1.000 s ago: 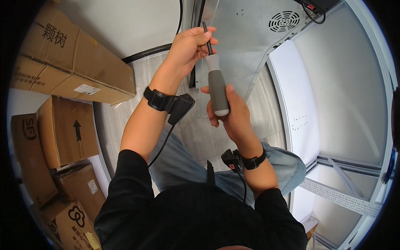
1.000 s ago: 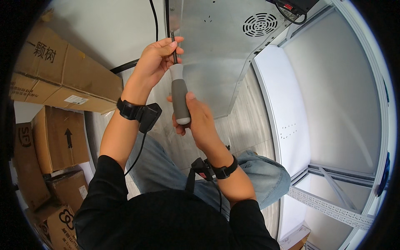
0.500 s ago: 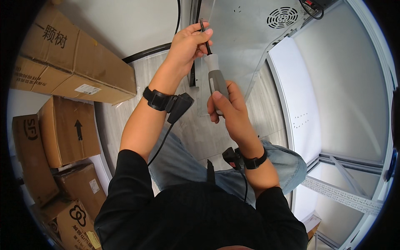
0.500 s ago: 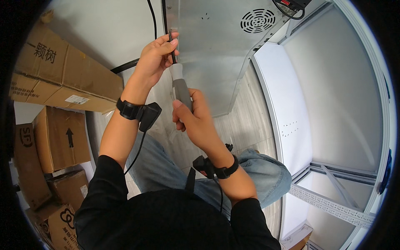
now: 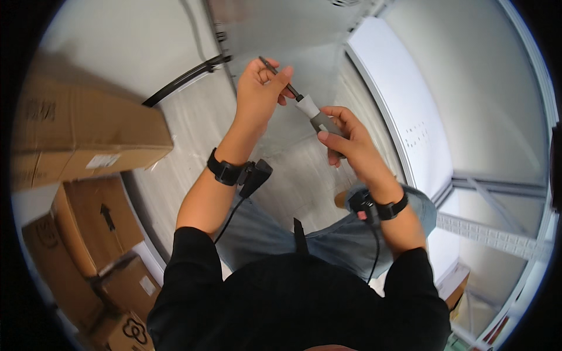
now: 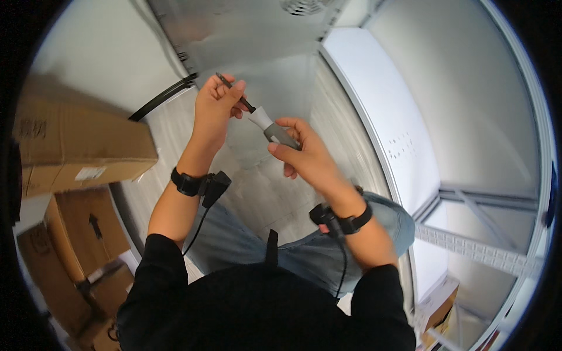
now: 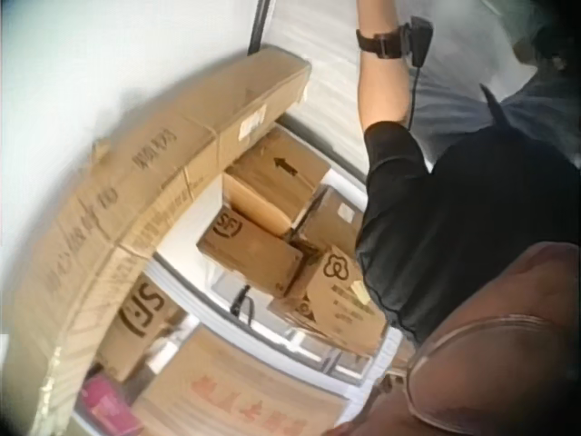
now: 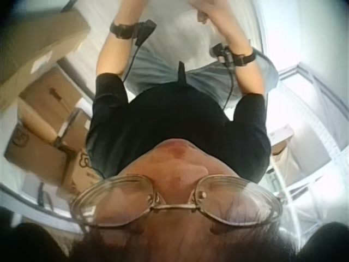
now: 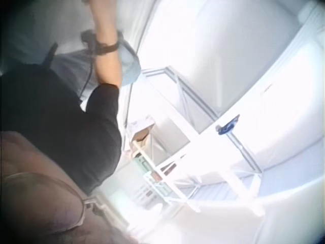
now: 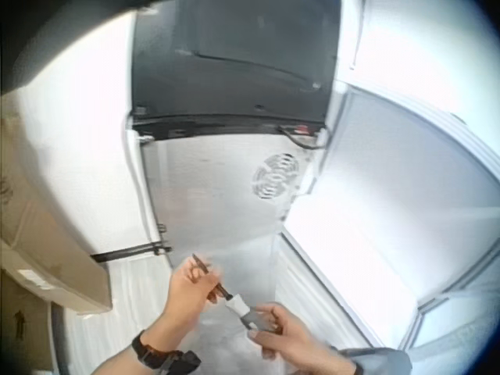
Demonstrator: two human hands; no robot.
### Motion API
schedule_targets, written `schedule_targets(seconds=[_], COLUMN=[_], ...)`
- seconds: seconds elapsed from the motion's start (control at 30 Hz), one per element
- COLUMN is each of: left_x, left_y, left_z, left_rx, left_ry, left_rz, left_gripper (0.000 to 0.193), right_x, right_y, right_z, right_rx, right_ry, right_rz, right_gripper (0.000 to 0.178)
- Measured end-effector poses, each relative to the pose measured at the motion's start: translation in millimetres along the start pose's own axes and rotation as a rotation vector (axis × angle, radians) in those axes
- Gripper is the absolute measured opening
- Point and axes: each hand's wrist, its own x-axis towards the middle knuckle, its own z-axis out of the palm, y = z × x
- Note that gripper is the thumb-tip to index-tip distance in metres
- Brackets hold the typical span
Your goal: The person wipes the interior of a black electronic device with a blue cloth, then uses a screwdriver to fasten screws into the device's casing and a metal backplate. The person handles the device, cloth, and screwdriver throughout the task.
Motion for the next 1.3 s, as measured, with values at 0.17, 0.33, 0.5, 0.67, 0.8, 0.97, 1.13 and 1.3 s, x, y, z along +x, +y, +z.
schedule_targets(seconds=[0.17, 0.33, 0.5, 0.67, 0.8, 0.97, 1.13, 1.3], left_x=[1, 19, 38, 54, 68, 88, 108, 119], left_y=[-33, -68, -143, -256, -340, -413, -470, -494], left_z=[73, 162, 247, 338, 414, 495, 553, 584], left_rx=[0.030, 0.126, 0.356, 0.572, 0.801, 0.923, 1.120, 1.397], left_ry=[-0.155, -0.410, -0.625, -0.746, -0.779, -0.829, -0.842, -0.857], left_rz=[-0.090, -0.142, -0.193, -0.208, -0.087, 0.002, 0.187, 0.187], left_gripper=[0.021, 0.019, 0.018, 0.018, 0.018, 0.022, 0.025, 0.024], right_x=[-15, -55, -79, -84, -81, -77, -77, -76], right_y=[-29, -40, 15, 135, 226, 298, 335, 347], right_z=[-109, -239, -361, -463, -510, -529, -547, -555], right_rx=[-0.302, -0.445, -0.369, -0.060, 0.285, 0.651, 0.721, 0.756], right_ry=[0.118, 0.242, 0.397, 0.565, 0.755, 0.938, 0.983, 0.990], right_rz=[0.023, -0.080, -0.067, -0.057, -0.024, -0.020, 0.039, 0.047], right_gripper=[0.026, 0.026, 0.032, 0.030, 0.029, 0.026, 0.027, 0.026])
